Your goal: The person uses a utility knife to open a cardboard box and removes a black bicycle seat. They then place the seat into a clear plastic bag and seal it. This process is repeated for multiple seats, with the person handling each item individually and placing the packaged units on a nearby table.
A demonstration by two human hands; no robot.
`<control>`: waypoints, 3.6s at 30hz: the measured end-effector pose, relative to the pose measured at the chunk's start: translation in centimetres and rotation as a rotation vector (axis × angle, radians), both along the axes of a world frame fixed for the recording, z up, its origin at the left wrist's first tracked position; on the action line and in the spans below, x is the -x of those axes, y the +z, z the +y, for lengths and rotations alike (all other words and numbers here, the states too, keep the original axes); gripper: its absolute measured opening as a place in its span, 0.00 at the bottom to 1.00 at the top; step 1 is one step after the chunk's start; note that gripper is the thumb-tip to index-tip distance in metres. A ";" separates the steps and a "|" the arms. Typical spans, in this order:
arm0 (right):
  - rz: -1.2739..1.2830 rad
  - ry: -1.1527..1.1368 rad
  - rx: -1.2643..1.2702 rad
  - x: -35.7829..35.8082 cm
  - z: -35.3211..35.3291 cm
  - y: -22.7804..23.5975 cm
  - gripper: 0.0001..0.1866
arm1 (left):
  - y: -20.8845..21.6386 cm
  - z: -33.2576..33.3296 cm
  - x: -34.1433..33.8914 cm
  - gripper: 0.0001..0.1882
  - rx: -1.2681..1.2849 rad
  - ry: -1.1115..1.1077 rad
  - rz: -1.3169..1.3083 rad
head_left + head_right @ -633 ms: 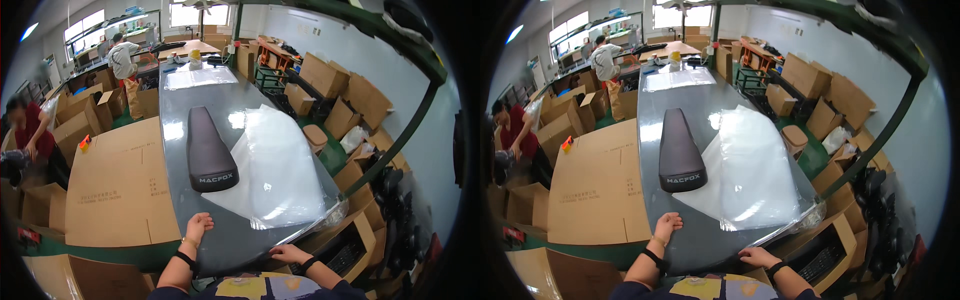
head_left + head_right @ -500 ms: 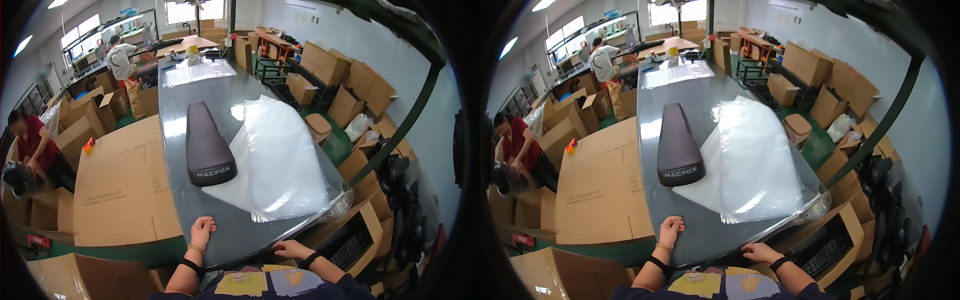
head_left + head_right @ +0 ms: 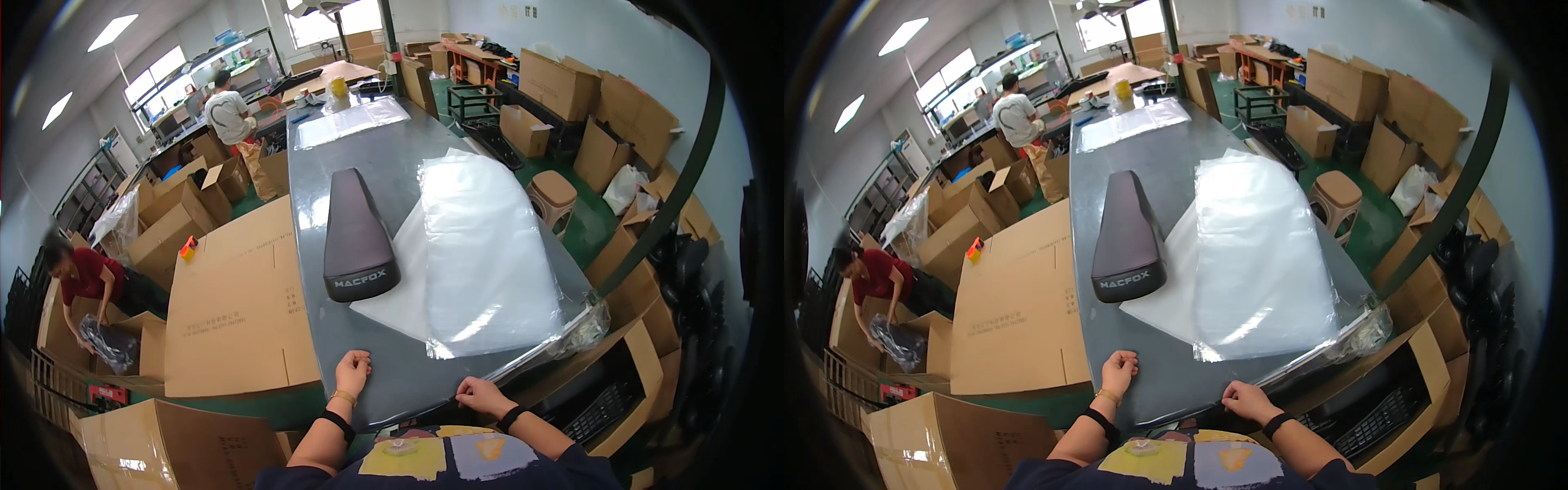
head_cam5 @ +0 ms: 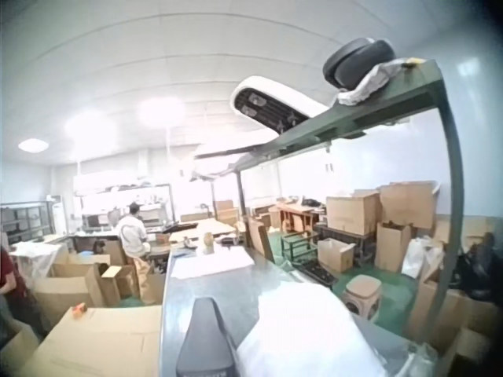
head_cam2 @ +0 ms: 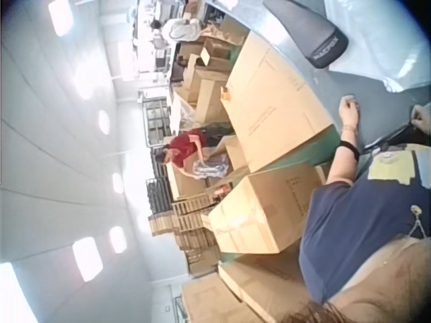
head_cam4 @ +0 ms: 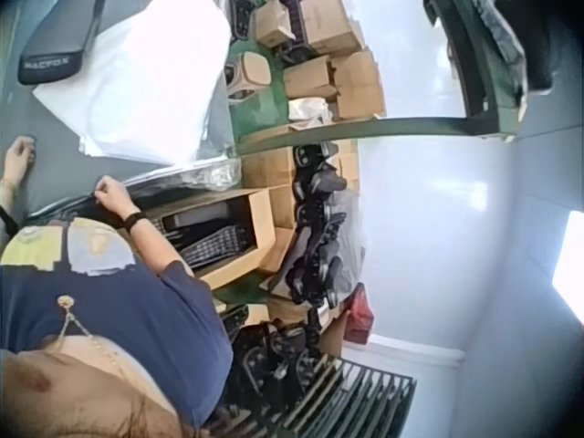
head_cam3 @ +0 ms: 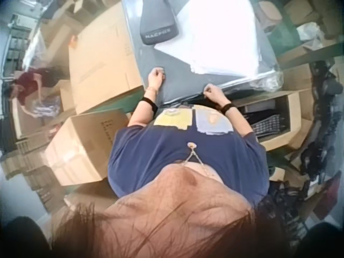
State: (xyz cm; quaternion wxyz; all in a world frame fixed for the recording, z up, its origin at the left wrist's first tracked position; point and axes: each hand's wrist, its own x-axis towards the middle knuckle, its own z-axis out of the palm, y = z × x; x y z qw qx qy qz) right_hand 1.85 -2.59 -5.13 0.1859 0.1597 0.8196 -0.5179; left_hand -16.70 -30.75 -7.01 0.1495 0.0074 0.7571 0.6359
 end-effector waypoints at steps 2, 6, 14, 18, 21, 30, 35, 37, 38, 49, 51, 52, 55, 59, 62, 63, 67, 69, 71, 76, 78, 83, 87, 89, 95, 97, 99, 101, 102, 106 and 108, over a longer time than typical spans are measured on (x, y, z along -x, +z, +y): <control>-0.023 -0.024 -0.029 0.5 -0.2 0.5 0.11 | 0.3 -0.1 0.0 0.07 0.058 -0.001 -0.008; -0.118 -0.065 -0.070 1.8 0.0 2.9 0.13 | 1.1 0.4 0.6 0.08 0.145 -0.020 -0.074; -0.118 -0.108 0.003 2.0 0.0 2.9 0.15 | 8.6 7.8 6.2 0.42 -0.540 0.138 -0.548; -0.108 -0.130 -0.021 1.6 0.1 3.3 0.14 | 11.4 12.6 8.7 0.46 -0.943 0.322 -0.687; -0.125 -0.140 -0.015 1.8 -0.1 3.8 0.14 | 10.9 14.7 9.3 0.42 -0.922 0.443 -0.700; -0.115 -0.182 0.066 1.7 0.0 2.6 0.14 | 9.3 13.8 9.2 0.15 -0.635 0.357 -0.411; -0.113 -0.166 0.078 2.0 0.1 2.5 0.14 | 7.9 12.3 9.3 0.13 -0.463 0.101 -0.368; -0.104 -0.158 0.073 2.0 0.0 2.6 0.15 | 6.5 10.8 8.8 0.14 -0.259 -0.080 -0.333; -0.100 -0.157 0.066 2.0 0.0 2.6 0.15 | 5.8 10.1 8.2 0.15 -0.110 -0.169 -0.308; -0.112 -0.165 0.124 1.9 0.4 1.5 0.15 | 9.7 2.6 10.6 0.50 0.668 0.181 0.771; -0.113 -0.170 0.129 2.1 0.2 2.0 0.15 | 13.0 4.3 11.0 0.47 0.740 0.035 0.885; -0.116 -0.173 0.144 2.1 0.1 1.9 0.15 | 12.5 4.4 11.5 0.45 0.765 0.008 0.902; -0.125 -0.185 0.148 2.1 0.2 1.7 0.15 | 11.2 4.9 12.9 0.41 0.765 -0.008 0.952; -0.133 -0.182 0.102 2.3 0.1 2.7 0.15 | 10.6 1.8 14.3 0.38 0.423 0.144 0.914; -0.141 -0.174 0.098 2.3 0.1 2.6 0.16 | 11.4 -1.7 13.3 0.33 -0.083 0.340 0.520; -0.139 -0.162 0.102 2.4 0.1 2.6 0.16 | 12.3 -3.3 12.3 0.30 -0.334 0.345 0.378; -0.154 -0.143 0.076 2.9 -0.5 2.9 0.16 | 10.6 -11.5 8.6 0.24 -0.813 0.342 -0.053; -0.161 -0.150 0.053 2.5 -0.2 2.4 0.15 | 10.3 -12.9 5.3 0.26 -0.893 0.364 -0.111; -0.131 -0.170 0.100 1.7 0.8 1.5 0.13 | 10.3 -13.6 2.2 0.26 -0.965 0.356 -0.195; 0.486 -0.408 0.180 8.4 3.3 14.0 0.10 | 9.2 -16.3 -2.4 0.30 -0.998 0.212 -0.340; 0.735 -0.149 -0.199 11.9 3.0 21.7 0.19 | 9.1 -16.1 -2.9 0.27 -0.950 0.341 -0.276; 0.536 0.612 -0.557 14.6 4.0 28.9 0.39 | 12.1 -13.3 -1.1 0.34 -1.024 -0.041 -0.329; -0.205 0.514 0.036 10.4 8.5 20.3 0.33 | 13.6 -9.1 1.6 0.33 -0.820 -0.326 -0.528; -0.251 0.305 0.228 5.5 9.9 15.8 0.24 | 14.6 -5.6 2.6 0.26 -0.517 -0.376 -0.474; -0.095 -0.500 0.404 -3.4 13.6 13.0 0.21 | 20.4 6.2 6.2 0.18 0.070 -0.572 -0.183; 0.014 -0.663 0.631 -6.9 16.9 10.6 0.26 | 17.6 10.9 7.4 0.16 0.224 -0.670 0.052; 0.128 -0.831 0.719 -10.3 19.4 8.2 0.29 | 14.0 16.9 8.1 0.16 0.370 -0.794 0.318; 0.251 -0.968 0.826 -12.2 20.4 7.5 0.33 | 11.8 23.0 7.9 0.17 0.510 -0.838 0.388; 0.268 -0.994 0.828 -13.0 20.9 7.0 0.33 | 10.3 25.6 7.8 0.17 0.568 -0.857 0.361; 0.154 -1.039 0.894 -16.1 23.1 5.2 0.27 | 6.2 31.7 7.0 0.12 0.700 -0.761 0.546; 0.117 -1.064 0.854 -16.3 23.5 5.7 0.27 | 5.1 32.9 6.2 0.10 0.829 -0.791 0.662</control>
